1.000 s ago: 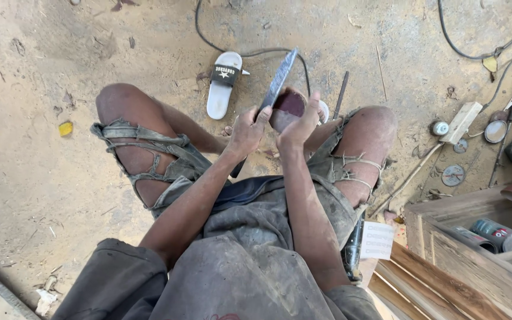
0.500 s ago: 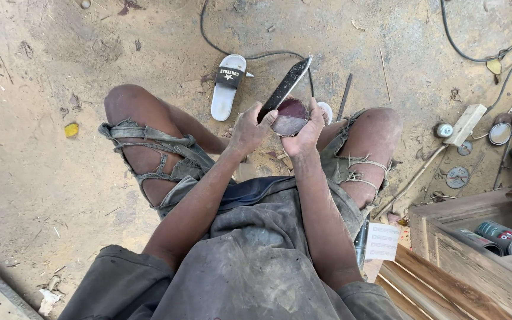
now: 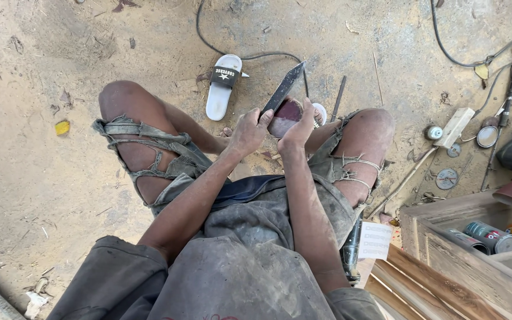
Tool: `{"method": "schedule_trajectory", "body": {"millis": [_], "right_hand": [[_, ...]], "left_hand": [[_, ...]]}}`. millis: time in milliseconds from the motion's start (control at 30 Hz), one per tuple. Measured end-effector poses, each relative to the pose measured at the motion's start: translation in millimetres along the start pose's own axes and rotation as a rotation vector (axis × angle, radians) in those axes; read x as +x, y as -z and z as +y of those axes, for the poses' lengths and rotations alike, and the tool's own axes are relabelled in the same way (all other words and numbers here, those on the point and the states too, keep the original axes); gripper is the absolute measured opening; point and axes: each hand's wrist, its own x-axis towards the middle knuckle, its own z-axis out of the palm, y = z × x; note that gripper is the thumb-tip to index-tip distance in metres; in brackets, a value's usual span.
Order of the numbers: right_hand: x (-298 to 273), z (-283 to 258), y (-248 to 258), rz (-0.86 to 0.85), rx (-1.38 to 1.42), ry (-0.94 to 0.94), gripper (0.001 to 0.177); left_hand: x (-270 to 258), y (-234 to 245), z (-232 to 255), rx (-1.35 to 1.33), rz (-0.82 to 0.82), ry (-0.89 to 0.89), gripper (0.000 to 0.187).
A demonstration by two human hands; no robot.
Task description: Carving a small wooden disc with a knife and sanding a wooden frame with a power tool
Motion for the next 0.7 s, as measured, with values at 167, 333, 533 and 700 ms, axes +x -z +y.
{"method": "schedule_trajectory", "body": {"millis": [167,333,533,700], "right_hand": [[13,-12,4,-0.28,-0.057,0.019,0.065],[8,-18,-6,-0.324,-0.161,0.213,0.091],[1,-35,-25,-0.39,-0.167,0.38,0.067],[35,-36,2,-0.88,0.259,-0.172,0.064]], "left_hand": [[-29,-19,30,-0.145,-0.172,0.064,0.045],[-37,-10,51,-0.252,-0.079,-0.022,0.048],[-95,16,120,-0.588,-0.27,-0.149,0.041],[-75,34,119,-0.631,-0.122,-0.118,0.045]]}}
